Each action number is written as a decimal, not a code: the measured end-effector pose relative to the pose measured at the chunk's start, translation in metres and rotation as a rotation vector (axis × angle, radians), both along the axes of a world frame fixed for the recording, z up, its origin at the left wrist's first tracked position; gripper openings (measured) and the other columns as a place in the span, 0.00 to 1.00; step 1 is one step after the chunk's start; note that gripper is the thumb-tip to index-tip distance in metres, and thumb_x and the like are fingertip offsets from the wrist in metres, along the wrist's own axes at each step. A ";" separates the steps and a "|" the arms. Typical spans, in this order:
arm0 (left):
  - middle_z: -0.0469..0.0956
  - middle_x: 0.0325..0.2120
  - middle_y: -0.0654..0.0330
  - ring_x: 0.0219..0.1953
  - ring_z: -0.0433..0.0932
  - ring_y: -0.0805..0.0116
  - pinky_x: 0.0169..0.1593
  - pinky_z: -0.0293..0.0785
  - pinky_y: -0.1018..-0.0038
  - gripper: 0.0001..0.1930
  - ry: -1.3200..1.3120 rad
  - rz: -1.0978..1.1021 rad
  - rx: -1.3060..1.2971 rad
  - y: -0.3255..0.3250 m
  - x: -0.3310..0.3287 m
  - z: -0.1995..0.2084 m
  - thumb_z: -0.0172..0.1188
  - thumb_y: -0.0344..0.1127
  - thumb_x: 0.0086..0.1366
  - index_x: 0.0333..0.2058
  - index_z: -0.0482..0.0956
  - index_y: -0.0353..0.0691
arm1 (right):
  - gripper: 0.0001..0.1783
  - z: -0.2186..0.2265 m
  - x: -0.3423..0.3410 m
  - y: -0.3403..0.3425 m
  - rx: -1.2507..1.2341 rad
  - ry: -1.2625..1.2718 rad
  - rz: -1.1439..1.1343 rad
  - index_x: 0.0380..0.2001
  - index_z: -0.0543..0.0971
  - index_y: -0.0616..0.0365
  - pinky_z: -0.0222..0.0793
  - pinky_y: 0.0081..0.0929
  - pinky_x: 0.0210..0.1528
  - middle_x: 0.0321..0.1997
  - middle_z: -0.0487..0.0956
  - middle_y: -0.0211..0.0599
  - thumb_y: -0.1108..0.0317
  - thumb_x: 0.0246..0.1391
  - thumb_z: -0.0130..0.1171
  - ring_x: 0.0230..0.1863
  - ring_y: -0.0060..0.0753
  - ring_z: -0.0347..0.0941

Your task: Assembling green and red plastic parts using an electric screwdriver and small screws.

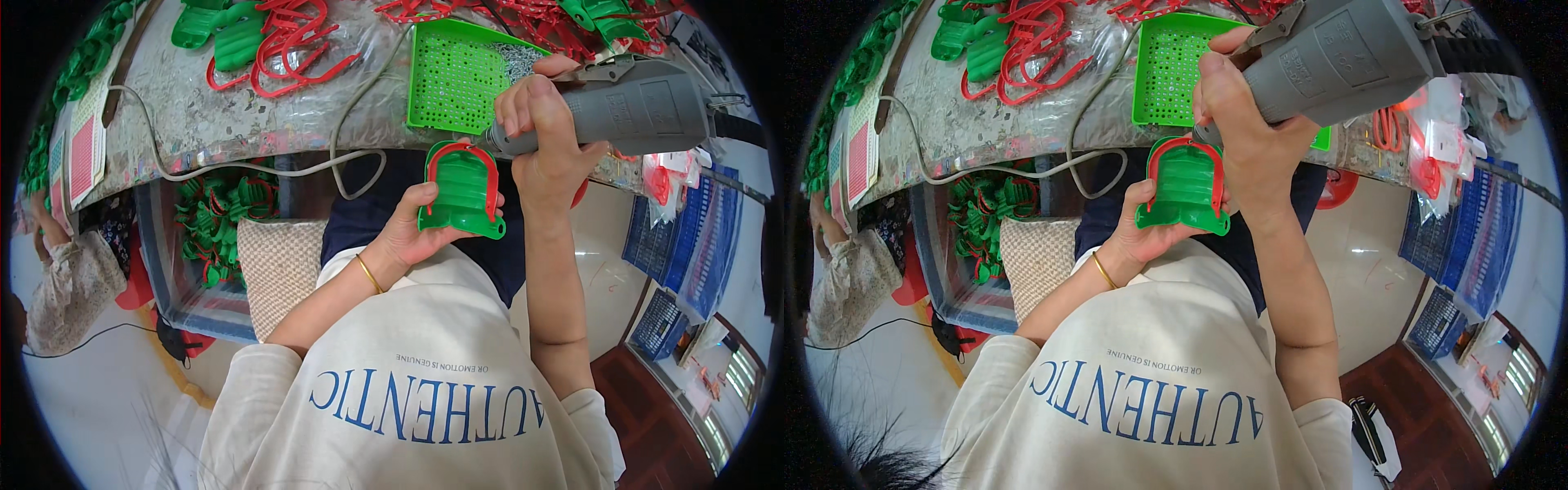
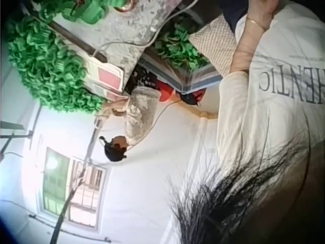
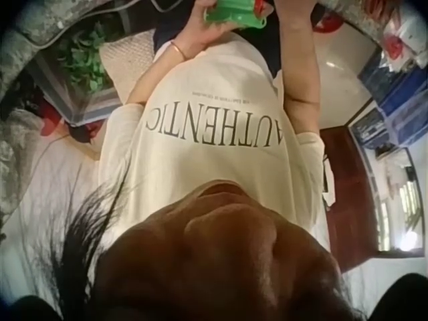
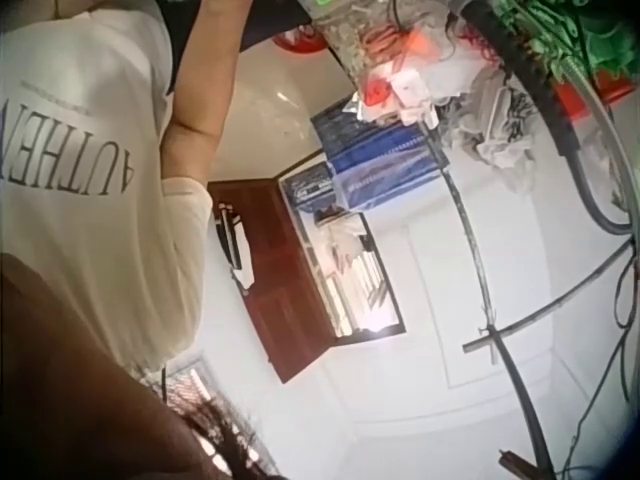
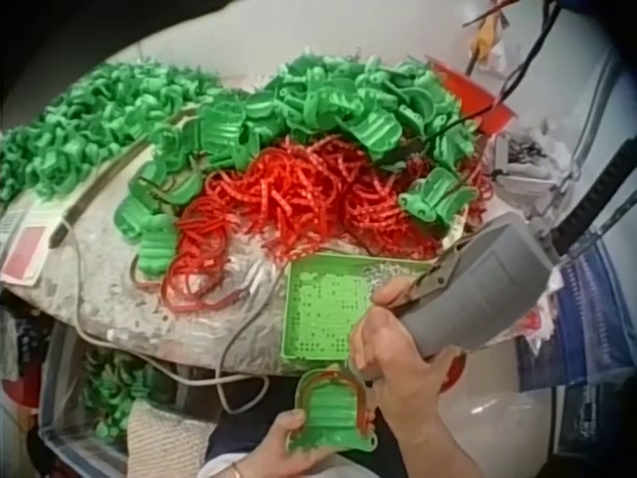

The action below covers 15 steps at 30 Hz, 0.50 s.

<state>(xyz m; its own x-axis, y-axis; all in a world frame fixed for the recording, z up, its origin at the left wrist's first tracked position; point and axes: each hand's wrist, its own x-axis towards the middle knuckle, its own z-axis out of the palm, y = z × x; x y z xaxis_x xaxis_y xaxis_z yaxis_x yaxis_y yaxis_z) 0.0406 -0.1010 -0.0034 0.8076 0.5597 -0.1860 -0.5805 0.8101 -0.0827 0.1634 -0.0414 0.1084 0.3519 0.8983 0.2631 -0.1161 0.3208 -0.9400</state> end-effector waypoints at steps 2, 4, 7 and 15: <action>0.69 0.54 0.41 0.57 0.70 0.47 0.62 0.66 0.51 0.42 0.000 -0.005 -0.004 0.000 0.000 0.002 0.65 0.49 0.54 0.64 0.57 0.42 | 0.12 -0.002 0.000 -0.001 -0.006 0.006 0.000 0.40 0.71 0.68 0.61 0.27 0.25 0.18 0.65 0.31 0.74 0.54 0.55 0.18 0.24 0.63; 0.69 0.54 0.42 0.57 0.70 0.46 0.62 0.66 0.51 0.42 0.000 -0.010 -0.007 -0.001 -0.001 0.003 0.65 0.49 0.54 0.64 0.57 0.43 | 0.11 -0.002 0.000 -0.001 -0.010 -0.001 0.002 0.40 0.71 0.68 0.61 0.26 0.25 0.18 0.65 0.31 0.74 0.54 0.55 0.18 0.24 0.62; 0.70 0.54 0.43 0.57 0.70 0.46 0.62 0.66 0.51 0.42 0.000 0.005 -0.010 -0.001 -0.001 0.001 0.65 0.48 0.54 0.64 0.57 0.43 | 0.10 -0.003 -0.001 -0.001 -0.007 0.005 -0.003 0.39 0.71 0.67 0.60 0.26 0.25 0.17 0.65 0.31 0.74 0.54 0.55 0.18 0.24 0.62; 0.67 0.58 0.46 0.59 0.68 0.45 0.64 0.63 0.51 0.46 0.183 -0.008 0.055 0.000 -0.008 0.017 0.68 0.50 0.49 0.63 0.57 0.37 | 0.10 -0.001 -0.006 -0.011 -0.009 0.009 0.041 0.40 0.70 0.65 0.59 0.26 0.25 0.17 0.63 0.29 0.73 0.55 0.53 0.18 0.23 0.61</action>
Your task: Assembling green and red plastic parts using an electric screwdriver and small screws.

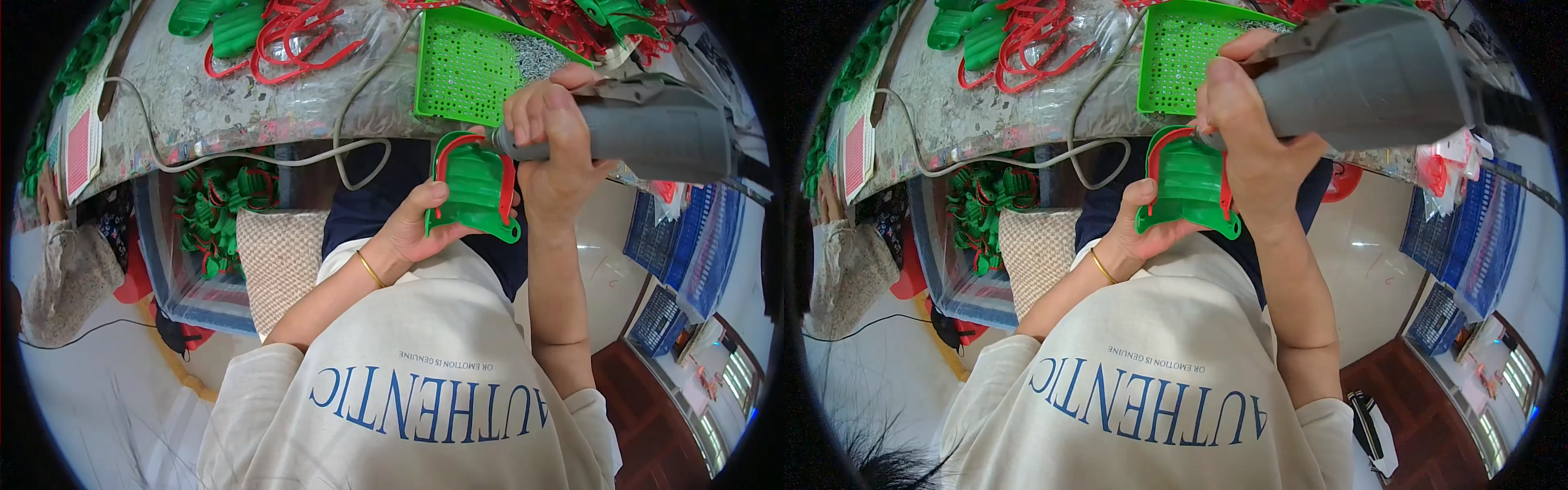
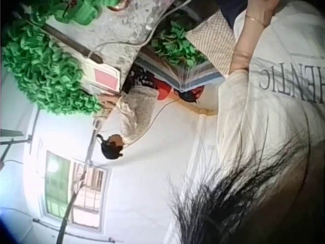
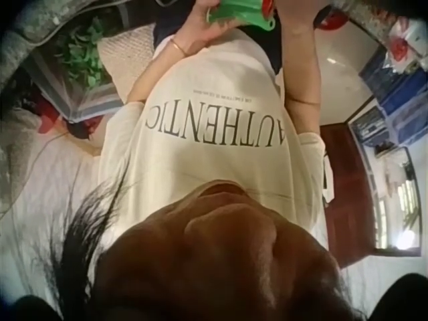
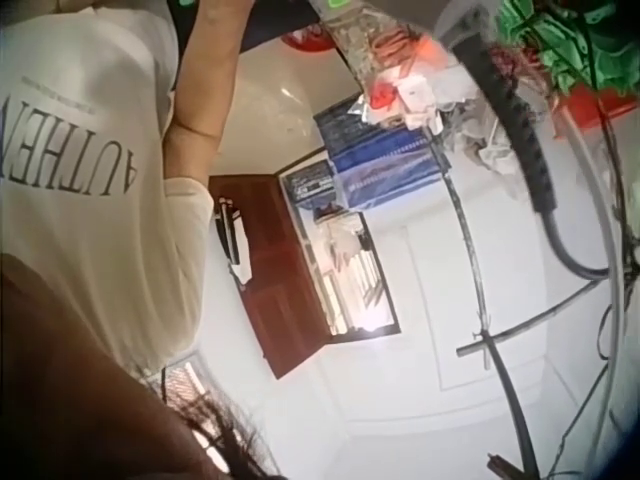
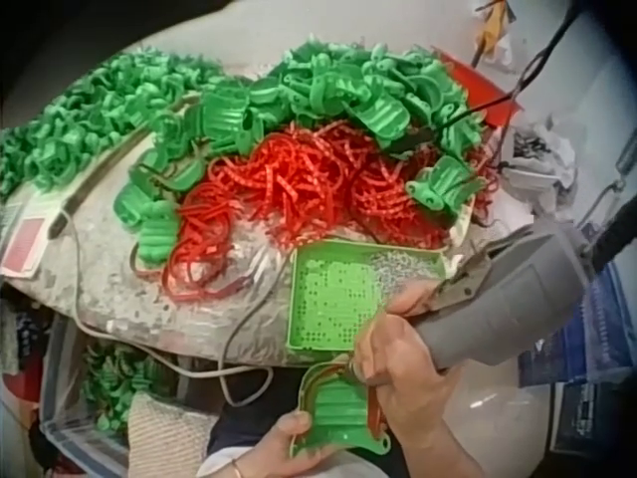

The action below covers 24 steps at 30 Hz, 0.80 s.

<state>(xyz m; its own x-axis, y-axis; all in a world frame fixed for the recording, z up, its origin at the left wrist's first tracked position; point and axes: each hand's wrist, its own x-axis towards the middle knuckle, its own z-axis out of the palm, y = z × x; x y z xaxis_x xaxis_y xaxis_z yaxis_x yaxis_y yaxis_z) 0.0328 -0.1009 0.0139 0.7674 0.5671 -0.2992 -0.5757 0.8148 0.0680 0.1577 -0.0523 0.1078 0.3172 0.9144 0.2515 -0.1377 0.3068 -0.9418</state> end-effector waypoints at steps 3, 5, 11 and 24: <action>0.70 0.54 0.43 0.57 0.70 0.48 0.62 0.65 0.52 0.42 -0.154 0.022 0.025 0.002 0.002 -0.006 0.66 0.47 0.53 0.62 0.59 0.36 | 0.08 0.006 0.002 0.002 0.054 0.077 -0.002 0.38 0.72 0.66 0.61 0.23 0.24 0.18 0.67 0.30 0.76 0.55 0.54 0.18 0.22 0.64; 0.70 0.54 0.42 0.57 0.70 0.48 0.62 0.65 0.52 0.42 -0.156 0.021 0.013 0.003 0.002 -0.005 0.66 0.48 0.53 0.62 0.60 0.35 | 0.06 0.008 0.005 0.004 0.098 0.130 -0.010 0.36 0.74 0.67 0.62 0.20 0.21 0.19 0.70 0.32 0.78 0.54 0.56 0.17 0.21 0.67; 0.69 0.54 0.39 0.58 0.70 0.48 0.63 0.65 0.53 0.41 -0.183 0.029 0.035 0.003 0.002 -0.009 0.65 0.49 0.53 0.61 0.60 0.33 | 0.12 0.008 0.016 0.018 0.153 0.061 0.057 0.42 0.71 0.66 0.58 0.26 0.26 0.18 0.63 0.29 0.72 0.56 0.54 0.19 0.23 0.60; 0.67 0.53 0.52 0.53 0.71 0.46 0.57 0.70 0.51 0.46 -0.102 0.049 -0.009 0.002 0.006 -0.013 0.67 0.48 0.48 0.66 0.54 0.55 | 0.08 -0.036 0.028 0.048 0.111 0.017 -0.133 0.38 0.73 0.68 0.62 0.25 0.26 0.20 0.66 0.30 0.79 0.55 0.55 0.19 0.22 0.62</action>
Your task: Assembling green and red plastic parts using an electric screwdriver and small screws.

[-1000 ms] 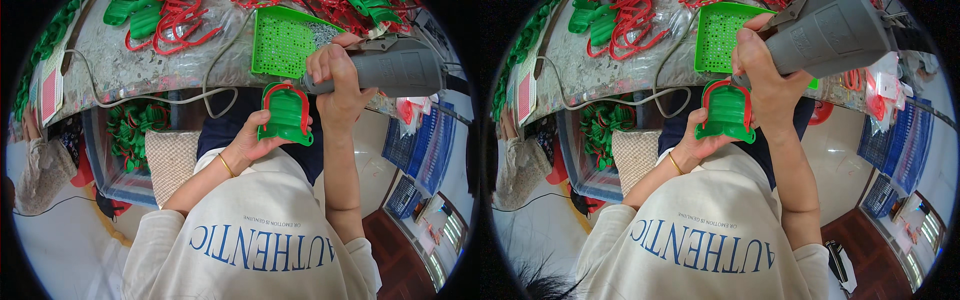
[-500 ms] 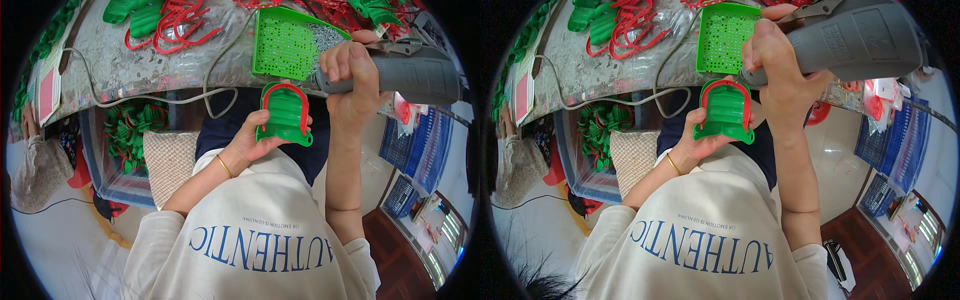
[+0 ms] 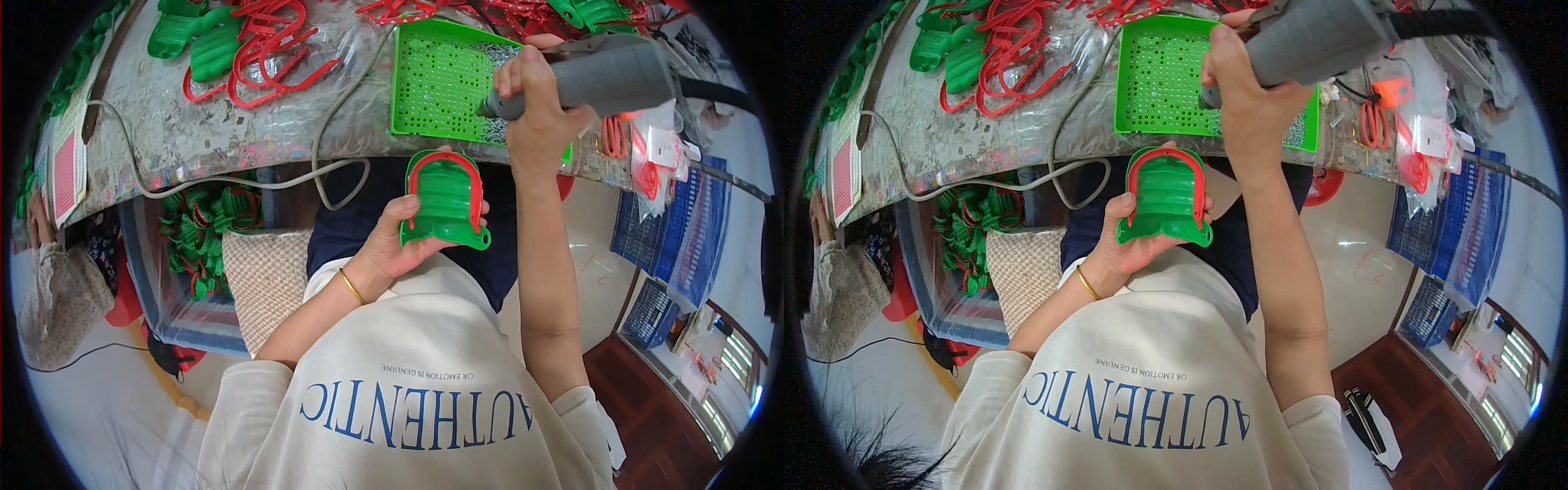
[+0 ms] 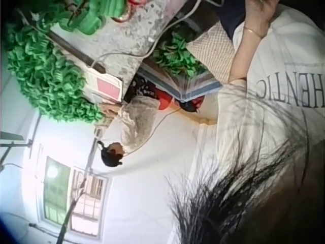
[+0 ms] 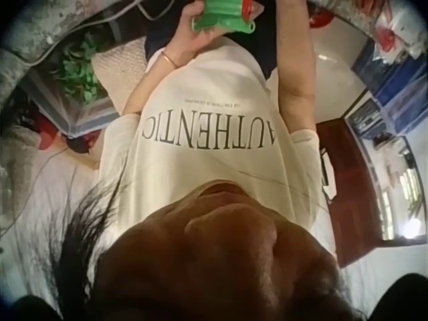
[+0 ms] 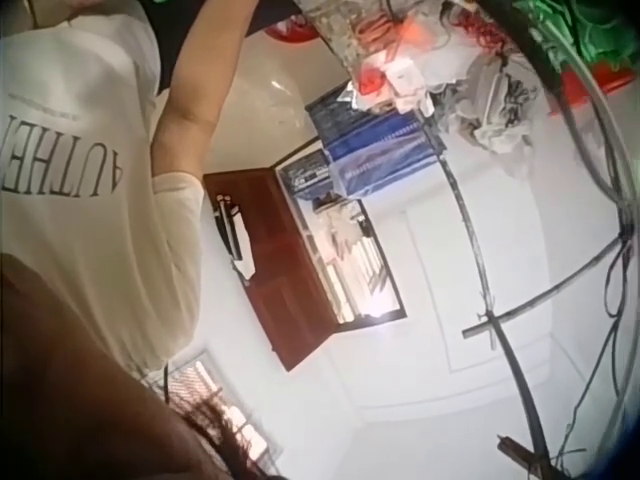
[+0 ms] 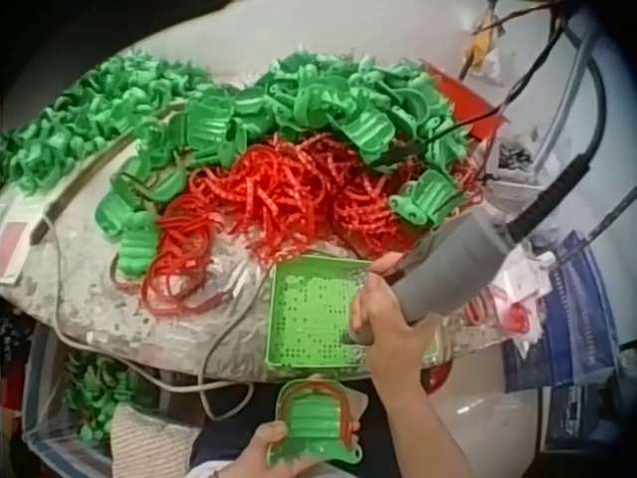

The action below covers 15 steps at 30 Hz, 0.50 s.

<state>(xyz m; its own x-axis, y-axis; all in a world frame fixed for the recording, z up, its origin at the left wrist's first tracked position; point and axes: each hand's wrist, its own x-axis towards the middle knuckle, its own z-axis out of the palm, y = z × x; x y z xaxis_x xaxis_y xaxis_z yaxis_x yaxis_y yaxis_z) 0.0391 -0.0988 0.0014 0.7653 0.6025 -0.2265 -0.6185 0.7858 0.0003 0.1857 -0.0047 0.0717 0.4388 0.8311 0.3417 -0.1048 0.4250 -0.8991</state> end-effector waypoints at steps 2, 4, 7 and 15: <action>0.67 0.55 0.48 0.55 0.70 0.46 0.59 0.68 0.51 0.45 -0.036 0.002 0.014 -0.001 0.000 -0.006 0.66 0.48 0.51 0.66 0.53 0.54 | 0.07 -0.007 0.000 0.002 -0.002 0.048 0.002 0.38 0.73 0.69 0.62 0.24 0.26 0.20 0.67 0.30 0.79 0.55 0.55 0.19 0.22 0.62; 0.67 0.56 0.44 0.58 0.70 0.46 0.61 0.67 0.51 0.44 -0.069 0.009 0.027 -0.002 -0.001 -0.009 0.65 0.48 0.54 0.67 0.51 0.53 | 0.07 -0.009 -0.003 0.004 -0.029 0.005 -0.008 0.39 0.73 0.69 0.62 0.24 0.26 0.20 0.67 0.29 0.79 0.56 0.55 0.20 0.21 0.62; 0.67 0.56 0.42 0.58 0.69 0.47 0.62 0.66 0.52 0.44 -0.044 0.001 0.042 -0.001 -0.001 -0.009 0.64 0.50 0.54 0.66 0.53 0.45 | 0.07 -0.016 -0.001 0.005 -0.041 -0.023 -0.009 0.38 0.72 0.69 0.63 0.24 0.27 0.20 0.67 0.29 0.79 0.56 0.54 0.20 0.21 0.63; 0.68 0.55 0.39 0.59 0.69 0.49 0.64 0.63 0.53 0.43 -0.069 -0.058 0.019 0.000 -0.003 -0.012 0.64 0.52 0.54 0.62 0.59 0.33 | 0.07 -0.020 -0.002 0.008 -0.022 -0.036 -0.013 0.37 0.72 0.69 0.63 0.24 0.26 0.19 0.67 0.29 0.80 0.55 0.54 0.19 0.21 0.62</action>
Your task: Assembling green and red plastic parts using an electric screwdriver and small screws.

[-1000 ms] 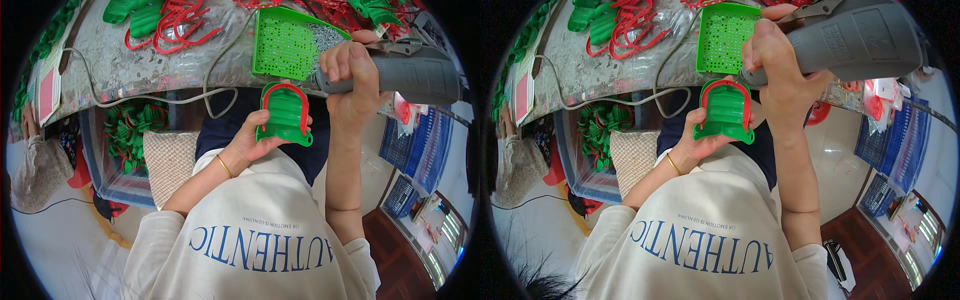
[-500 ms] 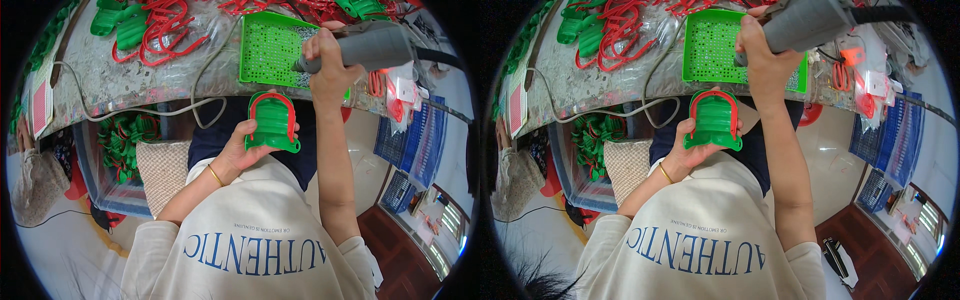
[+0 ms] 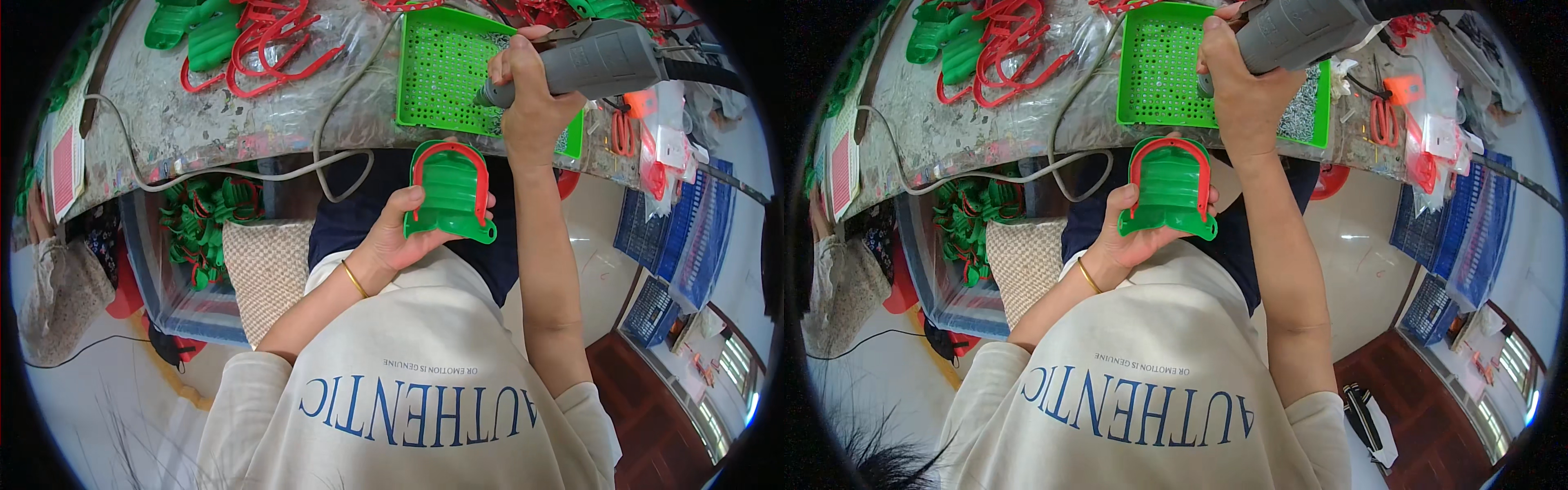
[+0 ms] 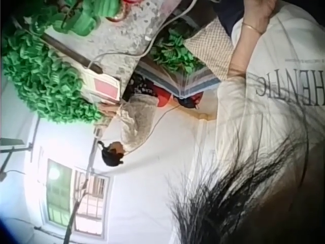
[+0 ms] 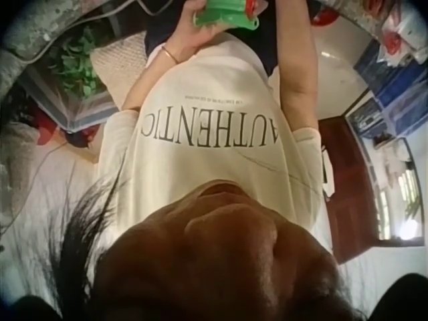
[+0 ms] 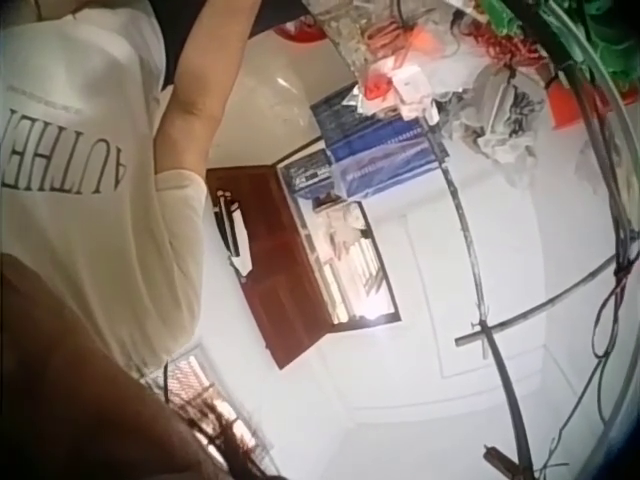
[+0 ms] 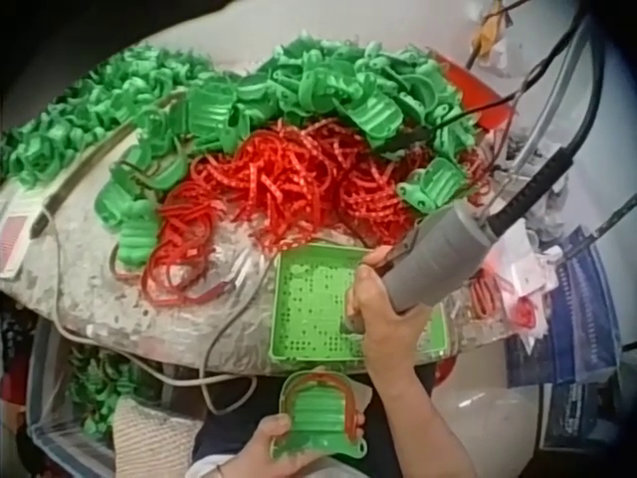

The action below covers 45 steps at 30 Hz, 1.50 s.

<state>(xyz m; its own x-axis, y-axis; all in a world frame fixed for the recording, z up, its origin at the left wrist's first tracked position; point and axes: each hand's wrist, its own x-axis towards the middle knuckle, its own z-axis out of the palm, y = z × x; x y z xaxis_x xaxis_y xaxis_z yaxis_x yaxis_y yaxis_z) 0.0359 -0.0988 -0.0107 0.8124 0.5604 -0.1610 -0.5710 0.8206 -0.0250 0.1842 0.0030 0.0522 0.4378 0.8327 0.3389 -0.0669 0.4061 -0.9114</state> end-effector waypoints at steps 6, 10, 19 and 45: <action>0.69 0.55 0.39 0.58 0.69 0.49 0.64 0.63 0.53 0.41 0.001 0.015 0.008 0.000 0.001 -0.002 0.63 0.53 0.55 0.61 0.60 0.32 | 0.06 0.000 -0.002 0.001 -0.001 -0.009 -0.006 0.36 0.72 0.69 0.63 0.24 0.26 0.19 0.67 0.30 0.80 0.54 0.54 0.19 0.22 0.62; 0.69 0.54 0.40 0.58 0.70 0.49 0.63 0.63 0.53 0.41 0.013 0.010 -0.005 0.000 0.000 -0.001 0.63 0.52 0.55 0.60 0.61 0.32 | 0.07 0.003 0.000 0.000 -0.001 0.066 0.001 0.36 0.72 0.69 0.63 0.24 0.26 0.19 0.67 0.30 0.80 0.54 0.56 0.20 0.23 0.63; 0.69 0.54 0.39 0.58 0.70 0.49 0.62 0.65 0.54 0.40 0.035 0.062 0.013 -0.003 -0.001 0.010 0.63 0.50 0.56 0.61 0.60 0.33 | 0.11 0.053 -0.007 -0.039 0.057 0.086 0.178 0.42 0.73 0.66 0.60 0.27 0.26 0.19 0.65 0.31 0.75 0.55 0.54 0.19 0.24 0.61; 0.67 0.57 0.52 0.57 0.70 0.48 0.59 0.69 0.52 0.44 -0.012 0.018 0.054 -0.005 -0.008 0.014 0.65 0.44 0.55 0.67 0.50 0.54 | 0.09 0.052 -0.032 -0.055 0.020 -0.003 0.164 0.40 0.70 0.62 0.60 0.27 0.26 0.18 0.64 0.30 0.74 0.56 0.53 0.19 0.24 0.61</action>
